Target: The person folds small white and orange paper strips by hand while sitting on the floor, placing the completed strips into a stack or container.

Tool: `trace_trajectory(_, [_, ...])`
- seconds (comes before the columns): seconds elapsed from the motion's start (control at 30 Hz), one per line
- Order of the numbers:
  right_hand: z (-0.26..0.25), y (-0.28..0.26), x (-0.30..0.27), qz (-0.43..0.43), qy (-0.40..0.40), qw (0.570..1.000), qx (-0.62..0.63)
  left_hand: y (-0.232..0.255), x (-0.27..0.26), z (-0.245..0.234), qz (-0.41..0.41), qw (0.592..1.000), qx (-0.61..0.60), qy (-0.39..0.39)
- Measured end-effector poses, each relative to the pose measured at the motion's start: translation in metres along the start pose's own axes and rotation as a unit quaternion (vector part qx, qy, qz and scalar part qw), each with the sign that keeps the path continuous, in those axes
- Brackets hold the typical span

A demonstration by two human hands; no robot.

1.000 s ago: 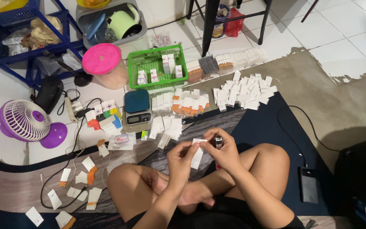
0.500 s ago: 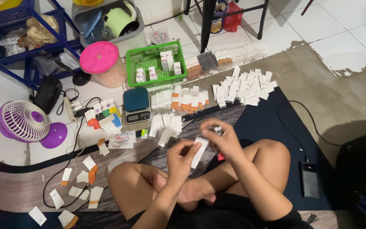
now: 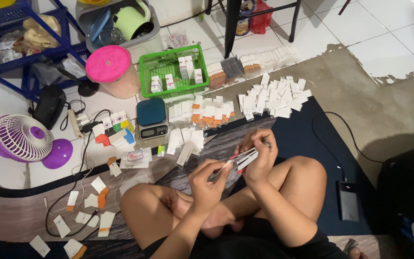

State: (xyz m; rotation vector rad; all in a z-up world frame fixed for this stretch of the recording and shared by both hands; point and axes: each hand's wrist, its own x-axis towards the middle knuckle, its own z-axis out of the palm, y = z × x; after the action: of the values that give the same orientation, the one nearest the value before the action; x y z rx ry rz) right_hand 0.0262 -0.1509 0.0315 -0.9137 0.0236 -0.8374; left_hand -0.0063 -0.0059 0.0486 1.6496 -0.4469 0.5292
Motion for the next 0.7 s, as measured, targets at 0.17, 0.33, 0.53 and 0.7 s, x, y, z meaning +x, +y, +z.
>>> trace_trajectory(0.17, [-0.002, 0.01, -0.004, -0.015, -0.002, 1.0, 0.001, -0.002, -0.003, 0.003, 0.014, 1.0, 0.008, -0.004])
trace_trajectory(0.33, [0.011, -0.006, -0.001, -0.023, -0.007, 1.0, -0.005, 0.006, -0.004, 0.003, 0.009, 1.0, -0.007, 0.002])
trace_trajectory(0.53, [0.007, 0.005, -0.001, 0.042, 0.0, 0.999, 0.02, 0.007, -0.009, 0.001, 0.02, 0.997, -0.004, -0.074])
trace_trajectory(0.7, [-0.011, 0.03, -0.006, 0.09, 0.044, 0.995, -0.001, -0.068, -0.057, 0.005, -0.255, 0.941, -0.035, -0.219])
